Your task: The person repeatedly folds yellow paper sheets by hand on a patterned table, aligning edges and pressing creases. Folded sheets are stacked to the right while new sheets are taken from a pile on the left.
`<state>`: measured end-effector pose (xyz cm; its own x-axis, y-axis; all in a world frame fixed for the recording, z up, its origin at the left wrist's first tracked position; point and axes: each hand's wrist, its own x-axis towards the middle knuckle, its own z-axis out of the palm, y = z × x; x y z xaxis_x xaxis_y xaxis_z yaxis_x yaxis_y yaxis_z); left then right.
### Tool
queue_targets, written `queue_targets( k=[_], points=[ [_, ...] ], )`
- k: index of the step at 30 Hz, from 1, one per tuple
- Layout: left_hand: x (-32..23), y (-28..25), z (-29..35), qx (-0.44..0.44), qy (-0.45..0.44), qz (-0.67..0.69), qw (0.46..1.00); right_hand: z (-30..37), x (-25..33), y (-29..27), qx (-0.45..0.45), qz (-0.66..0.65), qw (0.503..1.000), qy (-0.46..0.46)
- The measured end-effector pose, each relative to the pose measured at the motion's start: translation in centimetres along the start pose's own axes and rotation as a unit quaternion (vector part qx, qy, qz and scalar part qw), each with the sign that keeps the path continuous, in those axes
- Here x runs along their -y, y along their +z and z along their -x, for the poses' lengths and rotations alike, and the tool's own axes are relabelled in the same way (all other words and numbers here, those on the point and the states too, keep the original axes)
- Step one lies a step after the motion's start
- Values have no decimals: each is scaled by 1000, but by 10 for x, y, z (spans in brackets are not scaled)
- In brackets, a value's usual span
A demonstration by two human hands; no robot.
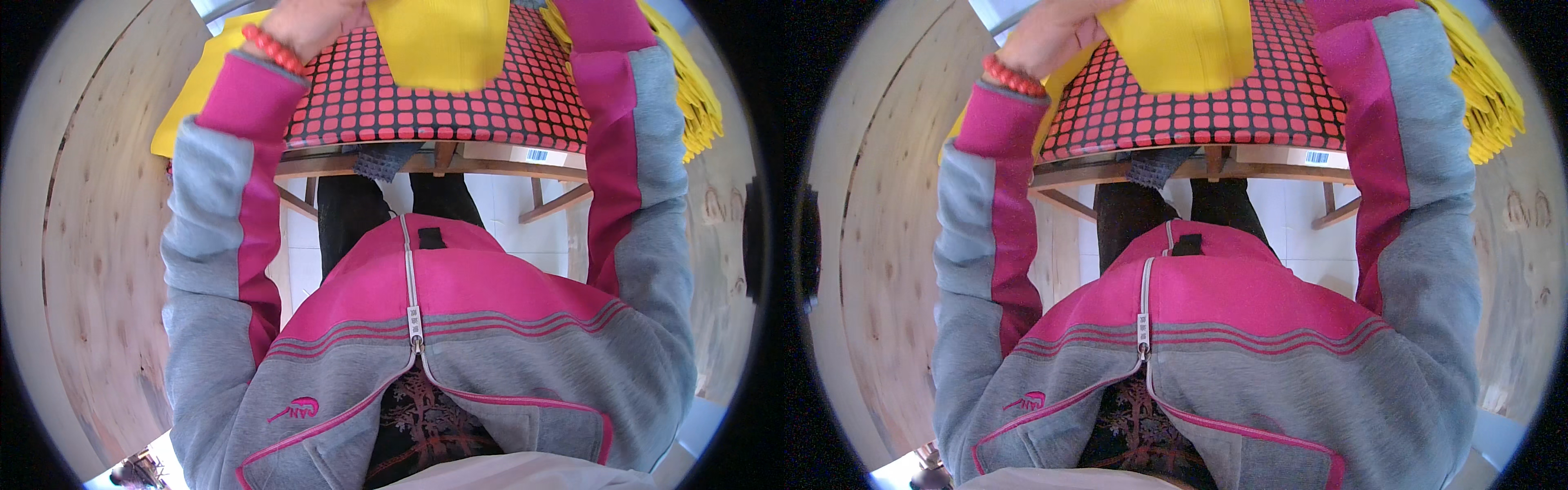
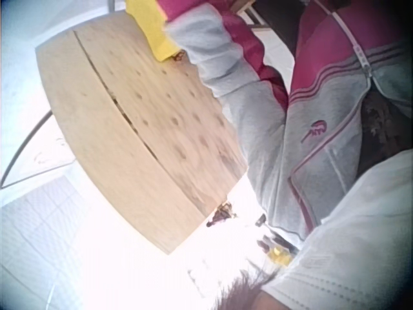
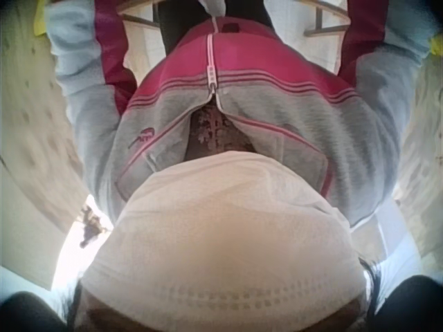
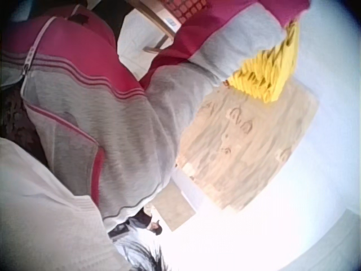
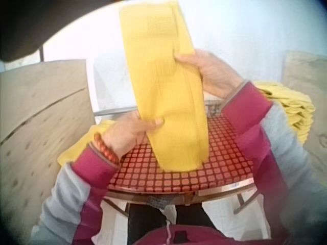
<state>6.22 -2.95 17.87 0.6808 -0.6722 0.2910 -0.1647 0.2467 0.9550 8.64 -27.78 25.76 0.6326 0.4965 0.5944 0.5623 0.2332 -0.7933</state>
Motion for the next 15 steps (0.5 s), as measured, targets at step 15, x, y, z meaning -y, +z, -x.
queue_targets(
  k=[15],
  points=[
    [120, -64, -29, -32, -127, -265, 955, 63, -104, 0, -164, -36, 985, 43]
  ],
)
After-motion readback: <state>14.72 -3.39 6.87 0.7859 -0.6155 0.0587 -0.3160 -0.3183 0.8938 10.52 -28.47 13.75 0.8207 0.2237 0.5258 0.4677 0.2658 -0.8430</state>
